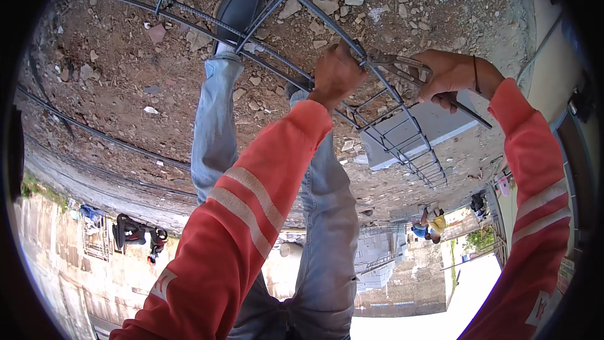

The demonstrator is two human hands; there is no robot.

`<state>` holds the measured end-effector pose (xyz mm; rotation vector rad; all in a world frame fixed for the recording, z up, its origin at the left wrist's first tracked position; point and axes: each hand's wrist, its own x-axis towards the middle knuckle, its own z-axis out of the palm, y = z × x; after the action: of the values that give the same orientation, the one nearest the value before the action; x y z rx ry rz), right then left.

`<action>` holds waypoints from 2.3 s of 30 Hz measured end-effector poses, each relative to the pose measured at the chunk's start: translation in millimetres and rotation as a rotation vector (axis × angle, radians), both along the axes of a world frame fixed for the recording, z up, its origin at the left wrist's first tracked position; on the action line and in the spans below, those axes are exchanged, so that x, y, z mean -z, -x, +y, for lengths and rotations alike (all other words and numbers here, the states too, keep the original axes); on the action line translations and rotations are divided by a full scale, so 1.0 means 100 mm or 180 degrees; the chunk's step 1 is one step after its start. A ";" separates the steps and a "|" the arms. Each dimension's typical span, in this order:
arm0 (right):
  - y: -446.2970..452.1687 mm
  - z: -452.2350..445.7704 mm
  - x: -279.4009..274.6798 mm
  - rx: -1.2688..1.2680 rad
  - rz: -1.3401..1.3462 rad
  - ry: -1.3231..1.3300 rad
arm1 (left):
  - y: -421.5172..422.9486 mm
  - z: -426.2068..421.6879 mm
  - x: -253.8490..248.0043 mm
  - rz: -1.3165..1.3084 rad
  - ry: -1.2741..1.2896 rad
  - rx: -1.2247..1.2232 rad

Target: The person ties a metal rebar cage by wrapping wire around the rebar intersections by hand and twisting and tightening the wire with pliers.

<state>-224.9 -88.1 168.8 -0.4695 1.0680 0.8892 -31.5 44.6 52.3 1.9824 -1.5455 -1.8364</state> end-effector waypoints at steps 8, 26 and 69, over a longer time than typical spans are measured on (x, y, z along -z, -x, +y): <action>0.26 0.57 -0.03 -0.4241 -0.0275 0.3563 | 0.04 0.08 0.04 -0.0031 0.0084 -0.0156; 0.06 0.45 0.01 -0.3420 -0.0101 0.3142 | -0.01 0.02 0.00 0.0020 -0.0093 -0.0062; 0.58 0.32 -0.06 -0.3926 -0.0624 0.4663 | -0.05 0.05 0.03 0.0183 0.0088 -0.0269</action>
<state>-282.4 -55.8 174.6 -2.5640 1.0451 0.8783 -26.5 49.7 49.4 1.9338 -1.4405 -1.8131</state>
